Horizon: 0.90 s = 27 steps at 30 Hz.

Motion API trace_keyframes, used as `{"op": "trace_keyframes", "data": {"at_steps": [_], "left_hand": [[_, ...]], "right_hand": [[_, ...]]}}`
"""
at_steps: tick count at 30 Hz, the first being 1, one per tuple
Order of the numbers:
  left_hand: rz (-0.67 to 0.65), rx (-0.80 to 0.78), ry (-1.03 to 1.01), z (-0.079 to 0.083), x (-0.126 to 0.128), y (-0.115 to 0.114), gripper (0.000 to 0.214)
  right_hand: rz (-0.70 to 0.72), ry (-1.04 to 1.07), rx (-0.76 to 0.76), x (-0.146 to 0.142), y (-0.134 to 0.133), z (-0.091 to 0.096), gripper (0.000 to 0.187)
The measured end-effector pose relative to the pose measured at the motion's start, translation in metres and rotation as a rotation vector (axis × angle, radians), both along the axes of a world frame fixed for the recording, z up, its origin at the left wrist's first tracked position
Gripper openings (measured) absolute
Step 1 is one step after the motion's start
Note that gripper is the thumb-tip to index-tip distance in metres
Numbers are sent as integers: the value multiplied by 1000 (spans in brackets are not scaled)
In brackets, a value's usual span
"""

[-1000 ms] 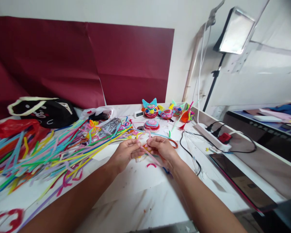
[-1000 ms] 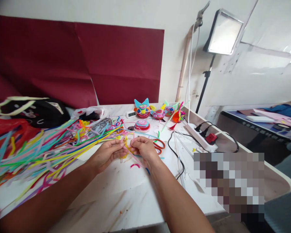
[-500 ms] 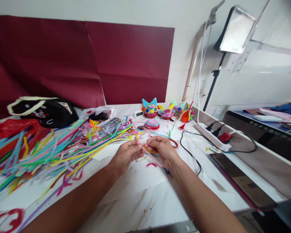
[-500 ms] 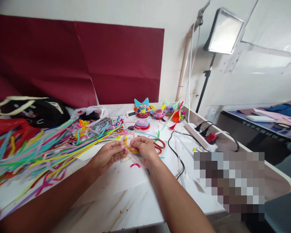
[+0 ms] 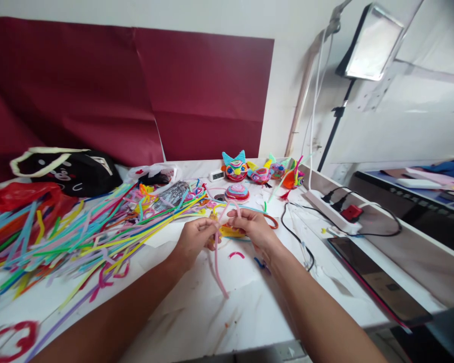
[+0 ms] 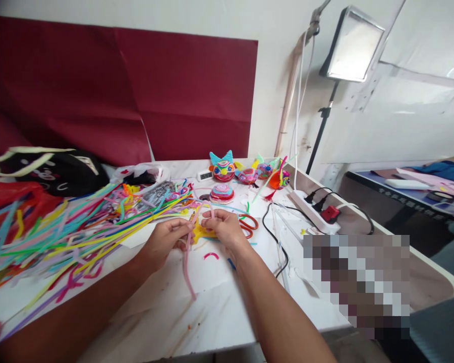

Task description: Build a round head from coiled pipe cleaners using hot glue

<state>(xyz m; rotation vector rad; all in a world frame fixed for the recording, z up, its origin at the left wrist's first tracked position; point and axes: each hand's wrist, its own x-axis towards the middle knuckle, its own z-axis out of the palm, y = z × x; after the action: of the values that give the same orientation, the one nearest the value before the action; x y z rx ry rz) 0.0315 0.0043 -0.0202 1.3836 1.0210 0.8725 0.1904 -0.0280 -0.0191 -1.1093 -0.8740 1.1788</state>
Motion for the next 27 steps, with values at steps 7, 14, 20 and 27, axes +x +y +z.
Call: {"op": "trace_keyframes", "data": {"at_steps": [7, 14, 20, 27], "left_hand": [[34, 139, 159, -2, 1, 1, 20], [55, 552, 382, -6, -5, 5, 19], [69, 759, 493, -14, -8, 11, 20], [75, 814, 563, -17, -7, 12, 18]], "right_hand": [[-12, -37, 84, 6, 1, 0, 31], [76, -70, 18, 10, 1, 1, 22], [118, -168, -70, 15, -2, 3, 11], [68, -302, -56, 21, 1, -4, 8]]}}
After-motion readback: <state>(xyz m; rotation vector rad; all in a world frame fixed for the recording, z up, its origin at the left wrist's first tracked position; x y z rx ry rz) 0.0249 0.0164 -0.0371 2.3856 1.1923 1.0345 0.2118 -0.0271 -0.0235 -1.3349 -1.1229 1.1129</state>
